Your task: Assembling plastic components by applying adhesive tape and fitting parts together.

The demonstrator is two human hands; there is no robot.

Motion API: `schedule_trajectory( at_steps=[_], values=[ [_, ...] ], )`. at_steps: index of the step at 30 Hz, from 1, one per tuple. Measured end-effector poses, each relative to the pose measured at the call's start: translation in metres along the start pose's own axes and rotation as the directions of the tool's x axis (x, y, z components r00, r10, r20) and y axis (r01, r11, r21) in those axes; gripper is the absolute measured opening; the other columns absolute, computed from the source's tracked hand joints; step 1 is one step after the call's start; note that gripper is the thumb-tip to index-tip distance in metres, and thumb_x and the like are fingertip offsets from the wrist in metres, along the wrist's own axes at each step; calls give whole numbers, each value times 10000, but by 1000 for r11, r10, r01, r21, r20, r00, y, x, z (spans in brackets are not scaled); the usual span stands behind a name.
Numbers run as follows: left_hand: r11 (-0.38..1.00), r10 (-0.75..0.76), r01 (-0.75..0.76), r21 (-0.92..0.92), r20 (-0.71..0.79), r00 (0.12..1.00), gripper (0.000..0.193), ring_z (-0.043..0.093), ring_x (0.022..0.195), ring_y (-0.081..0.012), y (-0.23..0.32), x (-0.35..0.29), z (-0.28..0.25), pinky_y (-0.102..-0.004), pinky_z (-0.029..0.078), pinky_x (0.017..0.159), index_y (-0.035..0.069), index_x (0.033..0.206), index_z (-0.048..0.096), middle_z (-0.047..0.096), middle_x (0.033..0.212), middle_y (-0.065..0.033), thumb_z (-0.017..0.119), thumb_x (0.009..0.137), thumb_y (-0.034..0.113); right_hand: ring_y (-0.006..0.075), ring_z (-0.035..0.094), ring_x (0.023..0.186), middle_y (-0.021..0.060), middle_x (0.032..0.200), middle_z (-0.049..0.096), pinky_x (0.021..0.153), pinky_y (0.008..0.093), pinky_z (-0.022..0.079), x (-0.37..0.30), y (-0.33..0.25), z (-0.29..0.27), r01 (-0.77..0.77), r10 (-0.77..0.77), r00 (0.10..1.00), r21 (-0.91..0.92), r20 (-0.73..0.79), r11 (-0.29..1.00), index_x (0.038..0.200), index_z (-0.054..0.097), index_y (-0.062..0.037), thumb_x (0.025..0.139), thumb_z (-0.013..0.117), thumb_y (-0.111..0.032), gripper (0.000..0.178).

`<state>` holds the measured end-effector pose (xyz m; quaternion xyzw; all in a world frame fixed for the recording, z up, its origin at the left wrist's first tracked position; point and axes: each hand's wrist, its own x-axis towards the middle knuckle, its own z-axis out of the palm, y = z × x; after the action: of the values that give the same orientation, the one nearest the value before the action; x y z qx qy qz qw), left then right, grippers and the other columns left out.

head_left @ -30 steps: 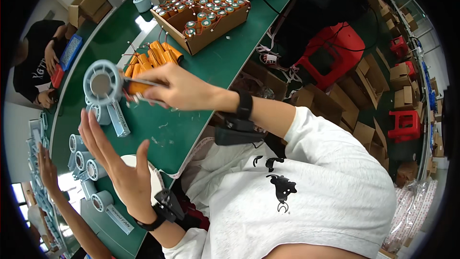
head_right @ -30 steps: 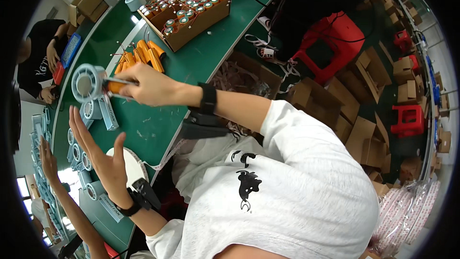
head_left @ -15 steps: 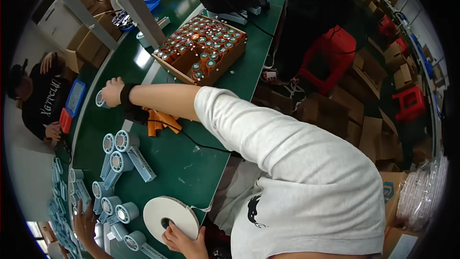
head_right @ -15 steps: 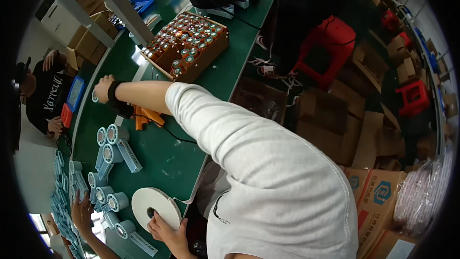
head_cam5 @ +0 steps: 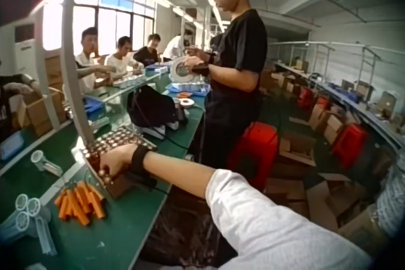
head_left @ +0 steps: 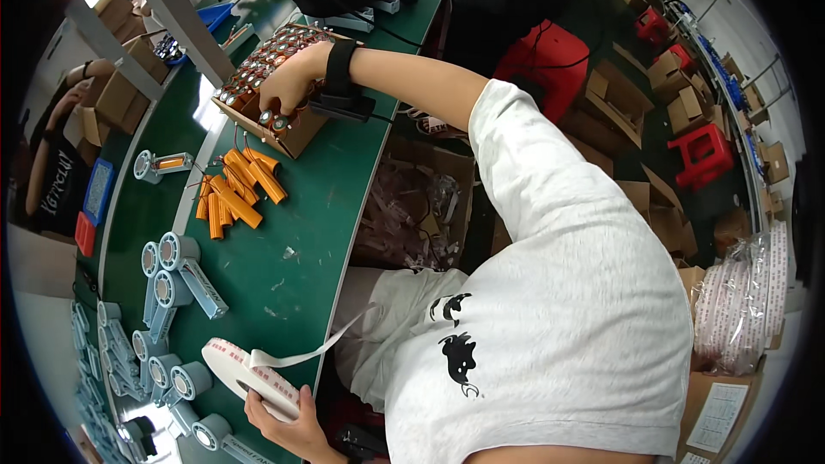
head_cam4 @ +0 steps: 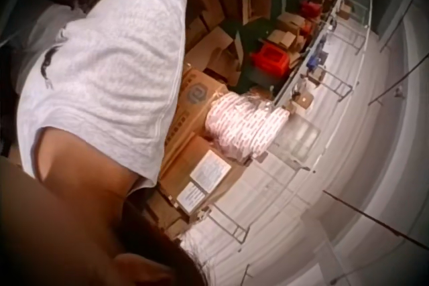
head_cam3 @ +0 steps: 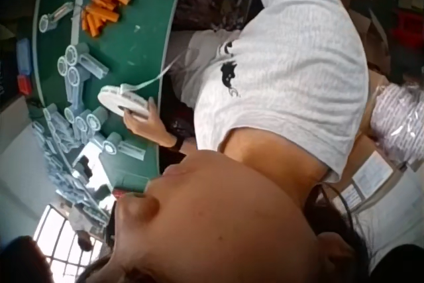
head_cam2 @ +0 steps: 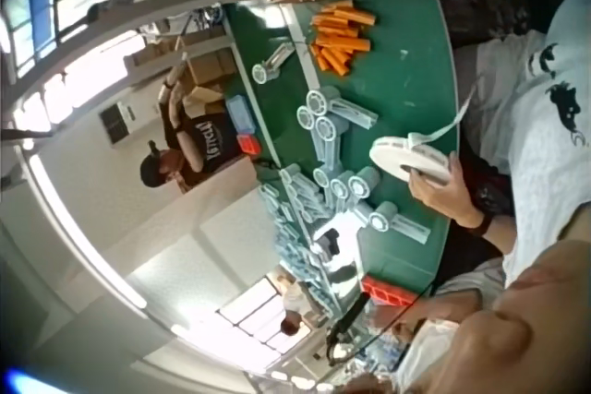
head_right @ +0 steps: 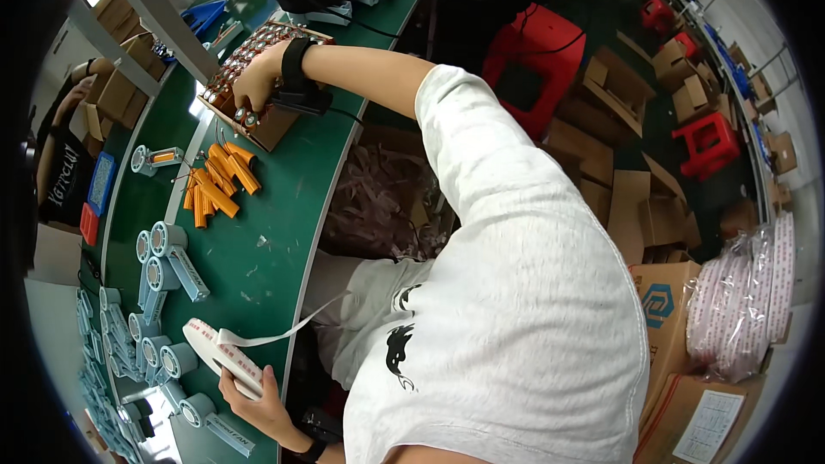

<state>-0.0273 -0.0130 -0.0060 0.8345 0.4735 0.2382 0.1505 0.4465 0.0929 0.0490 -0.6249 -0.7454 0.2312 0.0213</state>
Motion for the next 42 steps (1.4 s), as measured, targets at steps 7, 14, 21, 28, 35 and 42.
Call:
schedule_trajectory(
  at_steps=[7, 14, 21, 28, 35, 42],
  values=[
    [966, -146, 116, -231, -115, 983, 758, 437, 1030, -314, 27, 11, 34, -415, 378, 862, -50, 1224, 380, 441, 1149, -182, 761, 620, 204, 181, 603, 761, 96, 795, 637, 674, 300, 464, 14, 35, 19, 286, -261, 916, 39, -304, 958, 921, 600, 5, 745, 579, -151, 235],
    [858, -108, 43, -512, -97, 989, 560, 494, 847, -155, 31, 35, 36, -269, 435, 731, -34, 1145, 435, 520, 994, -94, 719, 707, 169, 223, 634, 811, 165, 854, 641, 703, 300, 490, -19, 2, -2, -12, -4, 537, -13, -843, 1000, 906, 570, 50, 730, 644, -164, 287],
    [825, -61, 21, -564, -51, 997, 743, 484, 989, -210, 53, 56, 43, -330, 365, 887, -37, 1206, 392, 485, 1087, -123, 783, 614, 184, 196, 598, 647, 109, 785, 616, 567, 279, 467, -16, -2, -55, -405, 403, 911, -8, -88, 914, 902, 597, -6, 729, 669, -227, 290],
    [930, -126, 24, -368, -257, 958, 817, 387, 1121, -285, 49, 65, 57, -372, 363, 906, -36, 1229, 378, 457, 1166, -164, 812, 575, 195, 116, 537, 610, 34, 699, 560, 544, 251, 428, -58, -97, 9, 378, 59, 824, 624, -564, 684, 868, 598, -8, 690, 738, -302, 372],
    [987, -76, 18, -160, -366, 927, 873, 354, 1159, -322, 53, 83, 56, -412, 373, 922, -52, 1237, 367, 448, 1183, -195, 830, 545, 213, 80, 474, 570, 33, 616, 529, 514, 261, 382, -63, -188, 119, 390, 172, 842, 796, -512, 463, 690, 576, 23, 670, 739, -200, 277],
    [891, -350, 142, -431, -455, 819, 967, 461, 1084, -335, 10, 107, 20, -404, 407, 902, -80, 1272, 311, 460, 1170, -220, 843, 536, 252, 123, 507, 585, 82, 655, 537, 544, 250, 399, -86, -175, 136, 231, 92, 934, 779, -346, 583, 713, 567, 49, 726, 681, -129, 211]
  ],
)
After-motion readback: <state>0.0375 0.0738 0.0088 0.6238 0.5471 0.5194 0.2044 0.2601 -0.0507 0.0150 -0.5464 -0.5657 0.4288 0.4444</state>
